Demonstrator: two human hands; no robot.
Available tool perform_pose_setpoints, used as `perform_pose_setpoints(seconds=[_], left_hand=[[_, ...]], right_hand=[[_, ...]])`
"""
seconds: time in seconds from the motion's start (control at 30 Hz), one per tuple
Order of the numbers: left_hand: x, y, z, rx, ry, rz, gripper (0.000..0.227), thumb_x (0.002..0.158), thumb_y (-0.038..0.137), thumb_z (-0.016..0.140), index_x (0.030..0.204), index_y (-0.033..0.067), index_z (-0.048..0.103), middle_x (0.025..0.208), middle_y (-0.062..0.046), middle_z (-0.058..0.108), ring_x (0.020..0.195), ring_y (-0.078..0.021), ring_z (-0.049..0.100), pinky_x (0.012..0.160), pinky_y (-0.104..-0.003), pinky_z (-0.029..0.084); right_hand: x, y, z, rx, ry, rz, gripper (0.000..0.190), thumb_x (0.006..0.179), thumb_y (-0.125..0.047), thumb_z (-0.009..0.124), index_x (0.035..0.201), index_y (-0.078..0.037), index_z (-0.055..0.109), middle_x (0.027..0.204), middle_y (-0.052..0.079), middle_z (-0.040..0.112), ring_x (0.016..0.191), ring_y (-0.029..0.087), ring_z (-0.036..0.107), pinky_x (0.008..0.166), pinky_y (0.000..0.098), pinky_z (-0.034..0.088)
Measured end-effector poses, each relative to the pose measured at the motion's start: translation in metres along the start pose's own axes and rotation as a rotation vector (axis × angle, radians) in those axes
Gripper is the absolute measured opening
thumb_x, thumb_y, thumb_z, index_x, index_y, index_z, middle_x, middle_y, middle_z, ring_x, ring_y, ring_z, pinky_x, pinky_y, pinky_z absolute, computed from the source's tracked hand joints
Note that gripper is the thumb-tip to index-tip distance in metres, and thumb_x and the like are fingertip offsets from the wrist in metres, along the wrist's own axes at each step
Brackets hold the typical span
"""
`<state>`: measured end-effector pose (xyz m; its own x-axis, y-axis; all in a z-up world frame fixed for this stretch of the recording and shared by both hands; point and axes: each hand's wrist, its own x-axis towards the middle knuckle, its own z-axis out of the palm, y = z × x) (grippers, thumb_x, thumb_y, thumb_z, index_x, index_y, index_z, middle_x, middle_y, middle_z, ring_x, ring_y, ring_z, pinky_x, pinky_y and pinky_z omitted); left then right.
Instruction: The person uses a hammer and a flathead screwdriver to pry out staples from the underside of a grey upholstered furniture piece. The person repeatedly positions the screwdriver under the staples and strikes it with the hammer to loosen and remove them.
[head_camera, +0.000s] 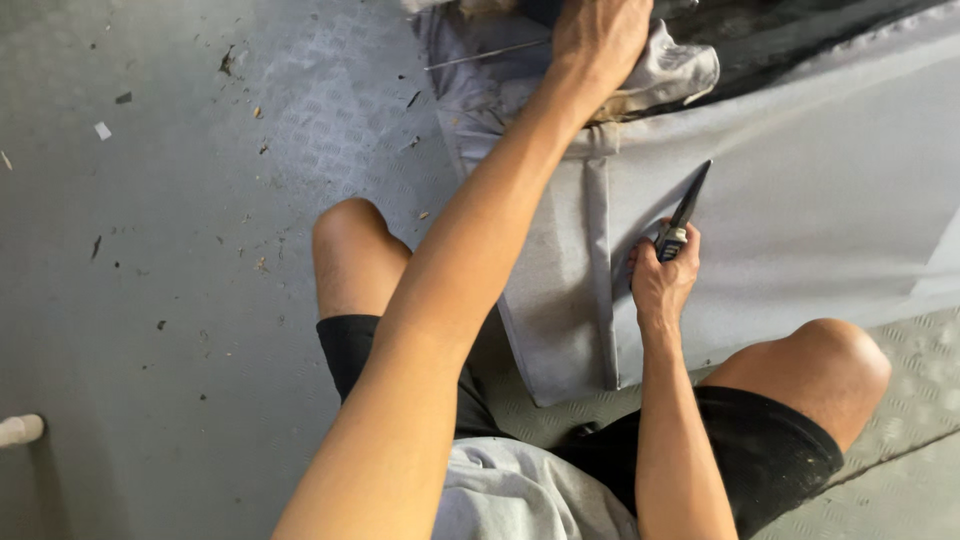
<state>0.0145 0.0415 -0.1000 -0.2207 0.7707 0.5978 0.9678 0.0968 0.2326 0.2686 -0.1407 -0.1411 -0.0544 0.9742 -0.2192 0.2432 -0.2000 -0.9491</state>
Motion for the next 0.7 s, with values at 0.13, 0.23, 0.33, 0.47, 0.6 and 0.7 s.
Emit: perform_pose_setpoints(seconds=[0.13, 0.23, 0.33, 0.47, 0.6, 0.7], left_hand=[[0.003, 0.012, -0.011, 0.105, -0.104, -0.028, 0.016, 0.085, 0.014, 0.060, 0.080, 0.0095, 0.075, 0.093, -0.015, 0.076, 0.074, -0.0306, 0.076, 0.062, -0.043, 0.062], [0.012, 0.018, -0.028, 0.147, -0.201, -0.045, 0.015, 0.084, 0.012, 0.065, 0.090, 0.0019, 0.074, 0.132, -0.019, 0.065, 0.079, -0.0295, 0.078, 0.067, -0.040, 0.064], [0.023, 0.023, -0.057, 0.225, -0.428, 0.042, 0.011, 0.085, 0.005, 0.064, 0.092, 0.0018, 0.072, 0.104, -0.018, 0.073, 0.085, -0.0285, 0.077, 0.071, -0.039, 0.063], [0.035, 0.027, -0.111, -0.055, -0.417, 0.029, 0.014, 0.092, 0.005, 0.060, 0.098, 0.0054, 0.072, 0.099, -0.018, 0.075, 0.086, -0.0317, 0.076, 0.070, -0.043, 0.062], [0.039, 0.046, -0.166, -0.147, -0.312, 0.163, 0.020, 0.087, -0.002, 0.061, 0.103, 0.0043, 0.073, 0.092, -0.019, 0.075, 0.081, -0.0342, 0.075, 0.066, -0.044, 0.060], [0.020, 0.053, -0.193, -0.129, -0.518, 0.157, 0.019, 0.076, 0.004, 0.075, 0.095, -0.0014, 0.072, 0.089, -0.019, 0.076, 0.082, -0.0302, 0.076, 0.067, -0.040, 0.062]], right_hand=[[-0.001, -0.002, -0.005, 0.026, -0.053, -0.003, 0.031, 0.093, 0.001, 0.060, 0.122, -0.007, 0.054, 0.077, 0.006, 0.065, 0.063, 0.013, 0.065, 0.052, 0.0289, 0.052], [0.001, -0.005, -0.004, 0.016, -0.080, -0.008, 0.028, 0.093, 0.001, 0.060, 0.120, -0.006, 0.055, 0.077, 0.007, 0.066, 0.063, 0.014, 0.066, 0.051, 0.0296, 0.053], [0.003, -0.003, -0.007, 0.038, -0.094, -0.007, 0.029, 0.092, 0.002, 0.060, 0.119, -0.006, 0.056, 0.076, 0.008, 0.066, 0.061, 0.015, 0.065, 0.050, 0.0303, 0.053], [0.005, -0.001, -0.004, 0.039, -0.089, -0.037, 0.029, 0.092, 0.002, 0.060, 0.120, -0.006, 0.057, 0.076, 0.007, 0.067, 0.062, 0.014, 0.067, 0.051, 0.0294, 0.054], [0.006, -0.002, -0.005, 0.075, -0.070, 0.012, 0.030, 0.091, 0.002, 0.060, 0.120, -0.006, 0.057, 0.074, 0.008, 0.066, 0.061, 0.014, 0.066, 0.050, 0.0293, 0.053], [0.007, -0.002, -0.005, 0.067, -0.059, 0.016, 0.030, 0.091, 0.001, 0.060, 0.120, -0.006, 0.059, 0.075, 0.008, 0.067, 0.062, 0.014, 0.067, 0.051, 0.0292, 0.054]])
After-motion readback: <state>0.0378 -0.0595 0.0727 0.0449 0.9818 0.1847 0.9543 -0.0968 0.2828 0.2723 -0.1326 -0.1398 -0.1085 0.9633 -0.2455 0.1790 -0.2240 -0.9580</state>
